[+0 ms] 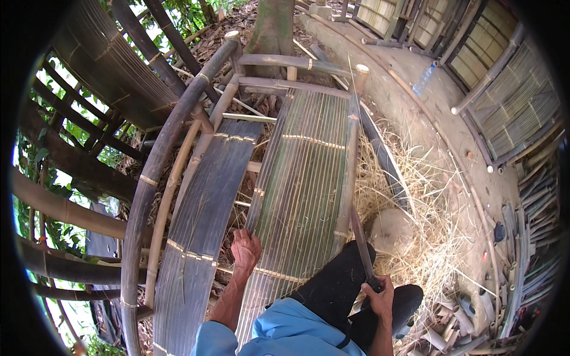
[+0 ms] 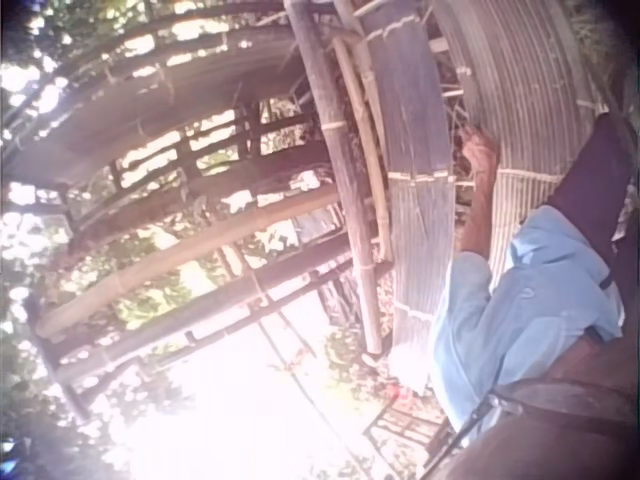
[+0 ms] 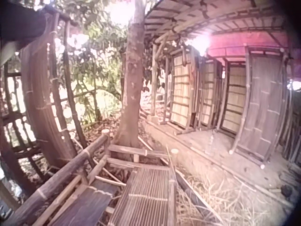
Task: The person scrapes a thin strip of bamboo with a knife, repeatedly pulling the blade along the length of the material to smooth it while sitting in a workshop area.
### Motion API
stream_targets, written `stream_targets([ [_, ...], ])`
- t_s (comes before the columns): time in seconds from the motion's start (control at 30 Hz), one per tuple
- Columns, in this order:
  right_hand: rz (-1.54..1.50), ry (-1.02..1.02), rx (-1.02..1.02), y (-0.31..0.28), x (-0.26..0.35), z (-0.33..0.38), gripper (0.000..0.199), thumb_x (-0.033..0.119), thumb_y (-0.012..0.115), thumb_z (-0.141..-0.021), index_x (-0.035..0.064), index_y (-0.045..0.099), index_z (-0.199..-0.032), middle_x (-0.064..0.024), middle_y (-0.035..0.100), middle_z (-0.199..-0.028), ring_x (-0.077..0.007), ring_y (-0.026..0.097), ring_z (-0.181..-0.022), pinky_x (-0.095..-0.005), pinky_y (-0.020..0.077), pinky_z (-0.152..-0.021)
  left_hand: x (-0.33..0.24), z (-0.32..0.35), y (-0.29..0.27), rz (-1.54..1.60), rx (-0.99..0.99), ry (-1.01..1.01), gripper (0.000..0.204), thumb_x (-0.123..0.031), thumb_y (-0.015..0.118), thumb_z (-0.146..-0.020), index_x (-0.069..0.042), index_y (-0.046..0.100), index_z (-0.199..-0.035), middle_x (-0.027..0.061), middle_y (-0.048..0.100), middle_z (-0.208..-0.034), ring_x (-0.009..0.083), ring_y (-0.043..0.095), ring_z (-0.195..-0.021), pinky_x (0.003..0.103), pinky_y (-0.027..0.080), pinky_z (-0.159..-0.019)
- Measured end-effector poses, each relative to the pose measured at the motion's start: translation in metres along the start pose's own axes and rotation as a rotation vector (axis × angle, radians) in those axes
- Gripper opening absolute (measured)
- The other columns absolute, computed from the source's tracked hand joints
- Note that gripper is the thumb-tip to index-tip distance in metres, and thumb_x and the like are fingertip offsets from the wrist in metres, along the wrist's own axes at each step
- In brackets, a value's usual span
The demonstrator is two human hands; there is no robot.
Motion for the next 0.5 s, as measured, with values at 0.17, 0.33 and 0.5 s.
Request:
stream_targets([
  [0.17,0.019,0.023,-0.007,0.003,-0.009,-0.006,0.04,0.01,0.087,-0.079,0.0038,0.056,-0.103,-0.003,0.064,-0.088,-0.0109,0.058,-0.081,-0.0289,0.0485,-0.077,0.012,-0.008,0.01,0.021,0.041,0.025,0.022,-0.022,0.065,-0.095,-0.001,0.057,-0.095,0.0243,0.056,-0.096,0.0459,0.061,-0.077,0.055,0.05,-0.065],
  [0.33,0.06,0.111,-0.046,-0.009,-0.02,-0.028,0.036,0.017,0.088,-0.077,0.0011,0.063,-0.098,-0.0044,0.067,-0.089,-0.0115,0.061,-0.083,-0.03,0.0506,-0.078,-0.01,-0.025,0.016,-0.022,0.034,0.019,0.019,-0.021,0.066,-0.094,-0.003,0.061,-0.095,0.0222,0.06,-0.091,0.0439,0.063,-0.079,0.054,0.052,-0.066],
  [0.5,0.209,0.052,-0.113,-0.013,0.0,-0.109,0.032,0.017,0.087,-0.076,0.0048,0.059,-0.084,0.0024,0.053,-0.071,-0.0107,0.049,-0.066,-0.0297,0.0444,-0.062,-0.045,-0.053,-0.028,0.006,-0.144,0.105,0.013,-0.014,0.071,-0.089,-0.005,0.064,-0.094,0.017,0.065,-0.088,0.039,0.064,-0.076,0.049,0.052,-0.064],
])
Point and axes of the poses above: each hand's wrist, its own z-axis away from the middle knuckle, its own y-axis out of the palm, x = y × z, the point moved 9 cm from there along -z, towards the middle knuckle
